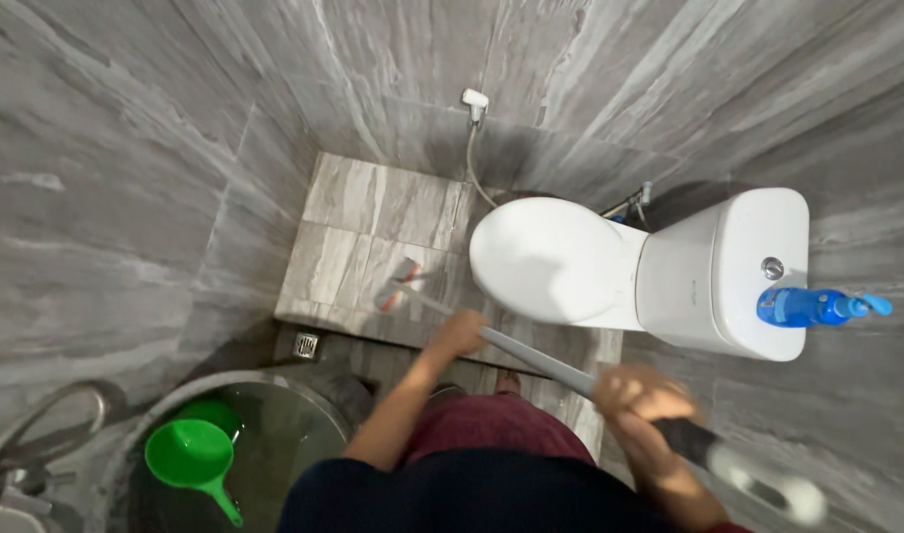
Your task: The person cleans the tiled floor of a small bathroom using a long-handled squeegee, pulling water toward a drain while standing near a toilet and a large container of water.
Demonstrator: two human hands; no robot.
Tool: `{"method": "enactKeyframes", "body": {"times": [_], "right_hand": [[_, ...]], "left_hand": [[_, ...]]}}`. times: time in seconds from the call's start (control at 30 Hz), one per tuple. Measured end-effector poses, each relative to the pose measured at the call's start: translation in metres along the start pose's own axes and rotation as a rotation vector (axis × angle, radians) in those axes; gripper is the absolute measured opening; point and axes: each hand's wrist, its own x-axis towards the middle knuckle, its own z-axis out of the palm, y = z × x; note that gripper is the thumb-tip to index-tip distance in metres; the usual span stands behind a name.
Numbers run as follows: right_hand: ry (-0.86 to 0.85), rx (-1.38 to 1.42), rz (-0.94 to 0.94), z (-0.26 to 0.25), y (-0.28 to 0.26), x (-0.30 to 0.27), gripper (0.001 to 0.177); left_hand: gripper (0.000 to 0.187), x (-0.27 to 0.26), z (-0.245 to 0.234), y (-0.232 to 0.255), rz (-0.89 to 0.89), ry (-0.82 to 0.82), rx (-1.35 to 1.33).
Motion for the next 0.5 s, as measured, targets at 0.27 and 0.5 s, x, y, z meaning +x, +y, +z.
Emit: {"method": "enactKeyframes", "body": {"times": [0.27, 0.5], "right_hand": [[0.005, -0.215, -0.25, 0.05, 0.027, 0.023, 0.012], [0.073, -0.098, -0.178, 0.092, 0.111, 0.018, 0.02]], "left_hand": [[0.018, 0.023, -0.051, -0.048, 0.215, 0.204, 0.134], [0.025, 0.052, -0.1, -0.104, -0.062, 0.27, 0.106]]}}
